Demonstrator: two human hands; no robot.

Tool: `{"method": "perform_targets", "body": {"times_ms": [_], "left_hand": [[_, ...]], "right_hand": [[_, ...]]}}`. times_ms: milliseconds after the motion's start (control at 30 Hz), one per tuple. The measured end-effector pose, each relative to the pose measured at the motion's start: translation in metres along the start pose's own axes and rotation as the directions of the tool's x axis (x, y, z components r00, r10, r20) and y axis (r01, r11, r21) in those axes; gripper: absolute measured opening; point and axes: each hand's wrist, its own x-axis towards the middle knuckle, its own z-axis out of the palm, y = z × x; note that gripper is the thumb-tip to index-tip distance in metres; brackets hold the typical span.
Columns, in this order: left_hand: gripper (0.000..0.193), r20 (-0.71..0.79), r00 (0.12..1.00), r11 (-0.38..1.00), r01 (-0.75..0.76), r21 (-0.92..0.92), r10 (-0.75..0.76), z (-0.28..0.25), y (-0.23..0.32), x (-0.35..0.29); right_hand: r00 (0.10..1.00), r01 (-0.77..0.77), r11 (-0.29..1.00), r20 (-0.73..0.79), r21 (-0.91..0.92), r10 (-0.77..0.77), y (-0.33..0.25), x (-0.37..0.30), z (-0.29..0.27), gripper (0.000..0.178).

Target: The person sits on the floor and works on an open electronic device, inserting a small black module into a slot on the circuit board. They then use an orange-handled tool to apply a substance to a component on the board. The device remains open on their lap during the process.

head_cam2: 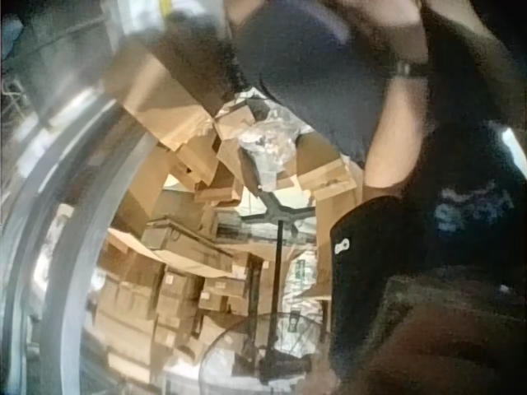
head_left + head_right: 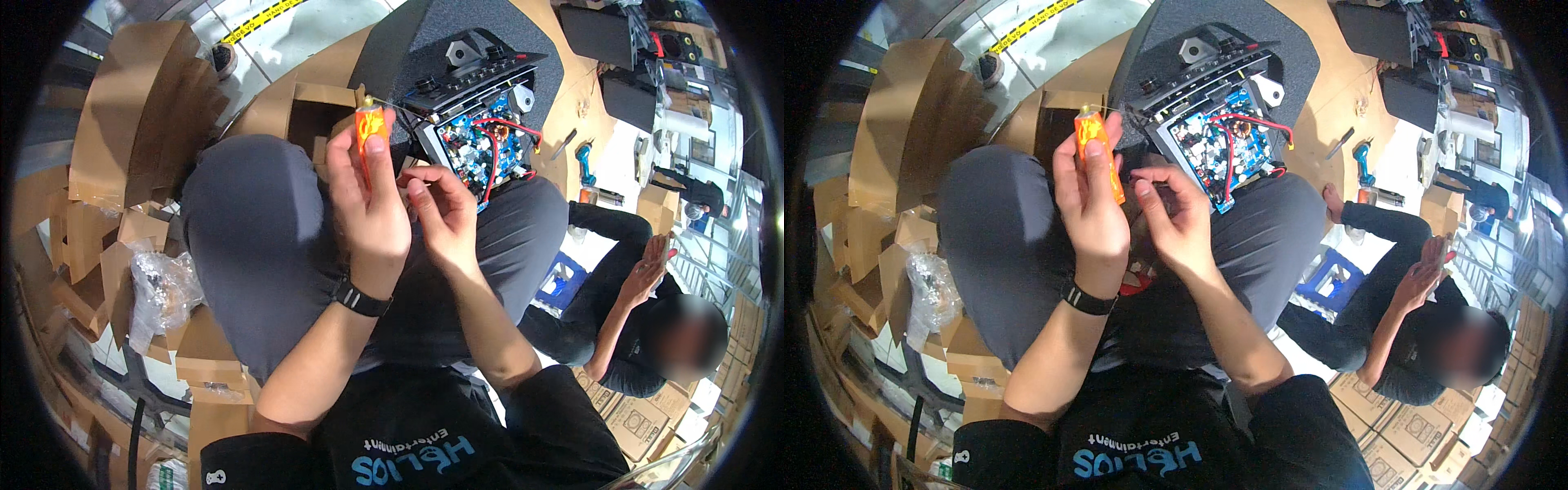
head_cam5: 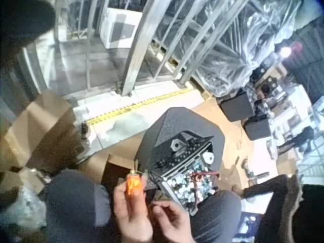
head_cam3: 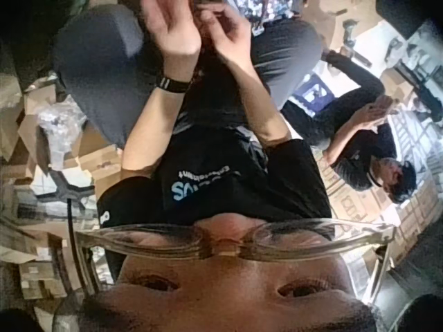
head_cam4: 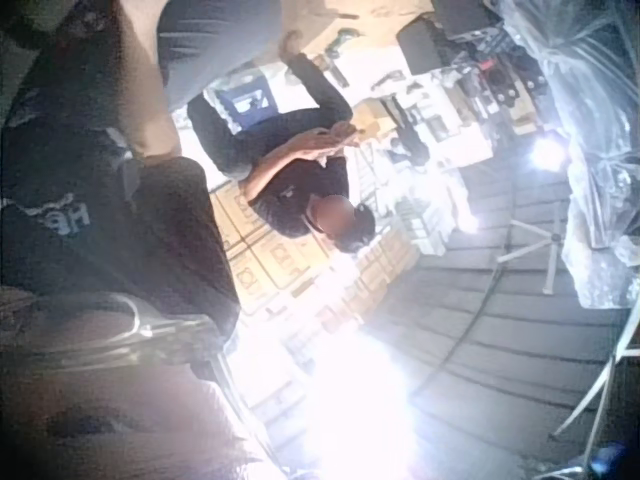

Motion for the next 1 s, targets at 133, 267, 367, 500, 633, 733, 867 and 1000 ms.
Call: {"method": "perform_targets", "body": {"times_ms": [133,267,367,500,633,733,867,1000], "left_hand": [[0.031,0.031,0.999,0.977,-0.038,0.210,0.032,-0.018,0.009,-0.029],[0.024,0.145,0.959,0.877,-0.282,0.390,0.244,-0.029,0.005,-0.042],[0.030,0.275,0.900,0.774,-0.432,0.463,0.338,-0.033,0.013,-0.042],[0.038,0.553,0.801,0.614,-0.561,0.555,0.232,-0.031,0.043,-0.029],[0.027,0.711,0.692,0.616,-0.616,0.492,0.125,-0.030,0.073,-0.006],[0.020,0.671,0.740,0.667,-0.527,0.527,0.055,-0.022,0.073,-0.009],[0.027,0.569,0.820,0.673,-0.457,0.581,0.065,-0.028,0.066,-0.014],[0.033,0.567,0.816,0.779,-0.286,0.559,-0.108,-0.042,0.071,-0.008]], "right_hand": [[0.984,0.143,0.989,0.101,0.022,-0.145,-0.007,0.003,-0.012,0.025],[0.937,0.205,0.945,0.228,0.253,-0.265,-0.016,-0.007,-0.012,0.044],[0.979,0.119,0.945,0.120,0.304,-0.162,-0.015,-0.024,-0.002,0.040],[0.998,0.021,0.936,-0.064,0.351,0.002,-0.011,-0.030,-0.003,0.022],[0.986,0.163,0.939,-0.088,0.304,-0.142,-0.012,-0.023,-0.001,0.024],[0.986,0.150,0.947,-0.114,0.284,-0.122,-0.014,-0.025,0.007,0.027],[0.980,0.197,0.883,-0.114,0.426,-0.164,-0.016,-0.028,0.011,0.028],[0.996,0.094,0.825,-0.052,0.557,-0.079,-0.014,-0.028,0.018,0.025]]}}
